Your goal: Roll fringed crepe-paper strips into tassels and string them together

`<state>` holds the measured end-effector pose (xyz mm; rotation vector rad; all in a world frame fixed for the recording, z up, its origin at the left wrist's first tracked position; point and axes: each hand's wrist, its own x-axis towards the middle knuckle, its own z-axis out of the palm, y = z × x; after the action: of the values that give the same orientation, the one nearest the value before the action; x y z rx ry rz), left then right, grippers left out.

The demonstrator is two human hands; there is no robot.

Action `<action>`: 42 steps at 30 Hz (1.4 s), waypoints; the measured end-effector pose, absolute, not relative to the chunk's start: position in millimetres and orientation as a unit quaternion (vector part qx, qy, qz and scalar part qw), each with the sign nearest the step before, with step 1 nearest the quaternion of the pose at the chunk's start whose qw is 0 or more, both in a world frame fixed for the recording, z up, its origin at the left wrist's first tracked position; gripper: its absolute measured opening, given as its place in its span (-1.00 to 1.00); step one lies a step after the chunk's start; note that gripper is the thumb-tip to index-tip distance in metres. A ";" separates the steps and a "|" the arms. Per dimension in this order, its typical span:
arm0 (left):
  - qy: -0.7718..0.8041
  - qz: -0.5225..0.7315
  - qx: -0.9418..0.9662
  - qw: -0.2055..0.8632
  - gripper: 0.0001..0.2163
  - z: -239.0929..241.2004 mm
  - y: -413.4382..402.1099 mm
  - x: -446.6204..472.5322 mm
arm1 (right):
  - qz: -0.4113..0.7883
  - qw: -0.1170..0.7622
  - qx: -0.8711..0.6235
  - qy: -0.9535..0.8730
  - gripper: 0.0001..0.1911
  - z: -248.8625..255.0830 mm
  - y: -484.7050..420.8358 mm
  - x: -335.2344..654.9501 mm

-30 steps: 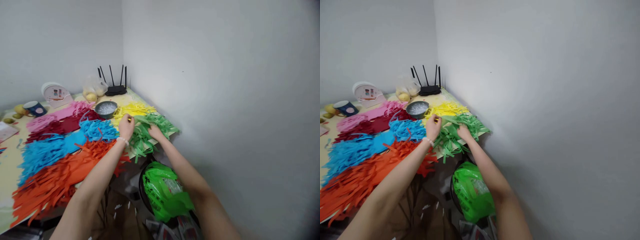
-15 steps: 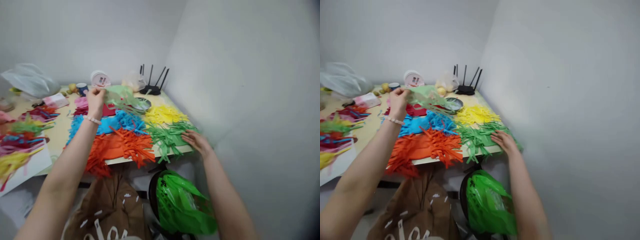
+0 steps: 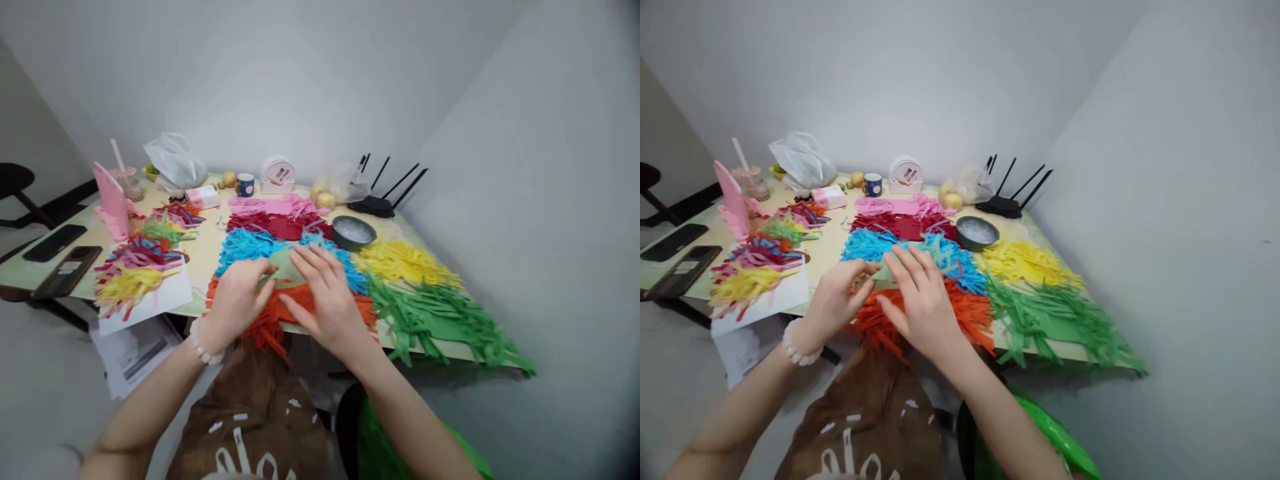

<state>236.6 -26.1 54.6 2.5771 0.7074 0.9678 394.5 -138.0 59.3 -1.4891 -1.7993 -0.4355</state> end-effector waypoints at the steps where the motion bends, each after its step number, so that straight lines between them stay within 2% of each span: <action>1: 0.242 0.323 0.902 0.151 -0.88 52.8 -27.3 226.3 | -0.164 0.345 -0.576 -0.723 -0.47 59.5 -123.4 388.4; 5: 0.262 0.303 0.891 0.214 -0.83 47.6 -16.9 192.1 | -0.074 0.278 -0.576 -0.766 -0.58 57.3 -102.1 395.9; 9: 0.221 0.280 0.870 0.340 -0.71 45.7 -0.3 184.6 | 0.017 0.281 -0.593 -0.754 -0.66 78.5 -116.4 404.6; 15: 0.203 0.274 0.811 0.476 -0.82 45.4 4.2 195.6 | 0.149 0.379 -0.614 -0.676 -0.82 84.3 -135.2 409.3; 21: 0.209 0.295 0.728 0.582 -0.76 39.3 -0.5 199.2 | 0.214 0.517 -0.599 -0.572 -0.74 55.3 -146.2 417.4; 25: 0.207 0.290 0.676 0.645 -0.87 35.5 -3.3 201.0 | 0.228 0.571 -0.547 -0.568 -0.67 47.2 -152.1 421.8; 29: 0.159 0.287 0.679 0.657 -0.85 37.6 -4.6 197.7 | 0.231 0.578 -0.508 -0.595 -0.57 49.0 -158.0 426.6; 34: 0.068 0.200 0.782 0.587 -0.78 56.6 4.9 184.5 | 0.188 0.548 -0.503 -0.641 -0.50 60.1 -162.4 430.3; 38: 0.041 0.156 0.803 0.574 -0.47 71.5 8.6 190.1 | 0.137 0.504 -0.512 -0.682 -0.48 69.1 -162.2 429.9; 42: 0.158 0.096 0.832 0.523 -0.69 77.6 -0.8 208.9 | 0.105 0.444 -0.508 -0.731 -0.50 79.8 -164.1 435.7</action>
<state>208.9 -0.8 77.6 1.9917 0.3776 0.2287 435.7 -164.1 79.8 -1.2583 -1.8120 0.2592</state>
